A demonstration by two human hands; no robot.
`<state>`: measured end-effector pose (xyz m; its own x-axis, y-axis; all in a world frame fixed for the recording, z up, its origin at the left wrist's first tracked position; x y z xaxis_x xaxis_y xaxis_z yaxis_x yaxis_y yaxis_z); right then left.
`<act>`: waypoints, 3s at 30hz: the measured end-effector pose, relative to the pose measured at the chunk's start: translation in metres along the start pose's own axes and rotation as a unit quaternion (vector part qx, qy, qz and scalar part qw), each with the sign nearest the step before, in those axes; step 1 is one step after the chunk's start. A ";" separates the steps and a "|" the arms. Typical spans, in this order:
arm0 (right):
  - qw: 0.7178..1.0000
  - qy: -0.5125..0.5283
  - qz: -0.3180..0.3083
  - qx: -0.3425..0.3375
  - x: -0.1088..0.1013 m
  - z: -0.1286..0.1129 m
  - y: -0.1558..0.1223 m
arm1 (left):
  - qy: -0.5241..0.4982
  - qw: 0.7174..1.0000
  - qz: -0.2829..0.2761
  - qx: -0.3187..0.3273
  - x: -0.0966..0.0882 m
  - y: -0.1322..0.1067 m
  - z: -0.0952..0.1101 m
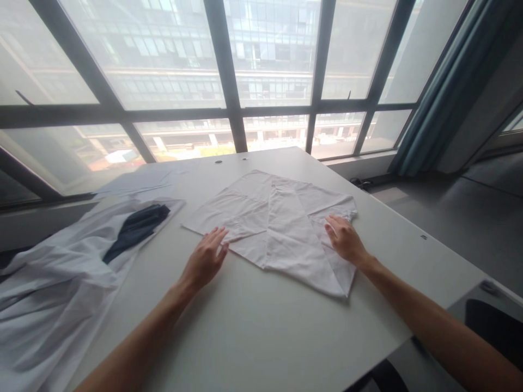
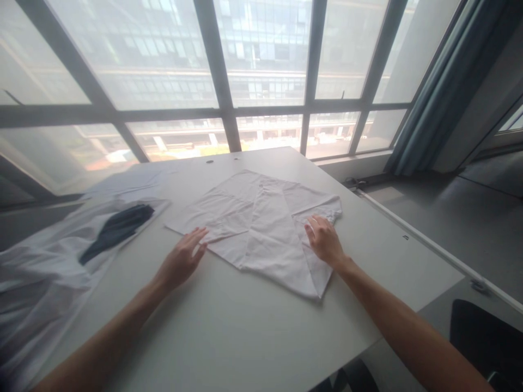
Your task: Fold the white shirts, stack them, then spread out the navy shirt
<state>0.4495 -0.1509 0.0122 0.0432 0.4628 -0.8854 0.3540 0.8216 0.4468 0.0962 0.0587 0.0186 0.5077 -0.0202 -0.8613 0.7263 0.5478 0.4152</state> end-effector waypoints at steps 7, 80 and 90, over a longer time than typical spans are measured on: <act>0.997 -0.034 -0.064 0.006 -0.004 -0.016 -0.006 | 0.048 0.989 -0.056 -0.131 0.003 -0.004 -0.060; 0.971 0.160 -0.052 -0.171 0.000 -0.011 -0.002 | -0.056 0.986 -0.140 0.074 0.027 -0.013 0.054; 0.972 0.165 -0.024 -0.165 -0.005 -0.005 0.001 | -0.058 0.985 -0.144 0.081 0.029 -0.016 0.050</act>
<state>0.4450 -0.1509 0.0177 -0.2874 0.4582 -0.8411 0.0275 0.8817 0.4709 0.1226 0.0070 0.0016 0.3130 -0.2550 -0.9149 0.9070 0.3661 0.2083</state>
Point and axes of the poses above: each hand's wrist, its own y-axis towards the middle knuckle, its own x-axis out of the palm, z = x × y, the point moved 7 cm from there along y, towards the middle knuckle, and after that the axes turned 6 degrees about -y, right-handed, at the moved point
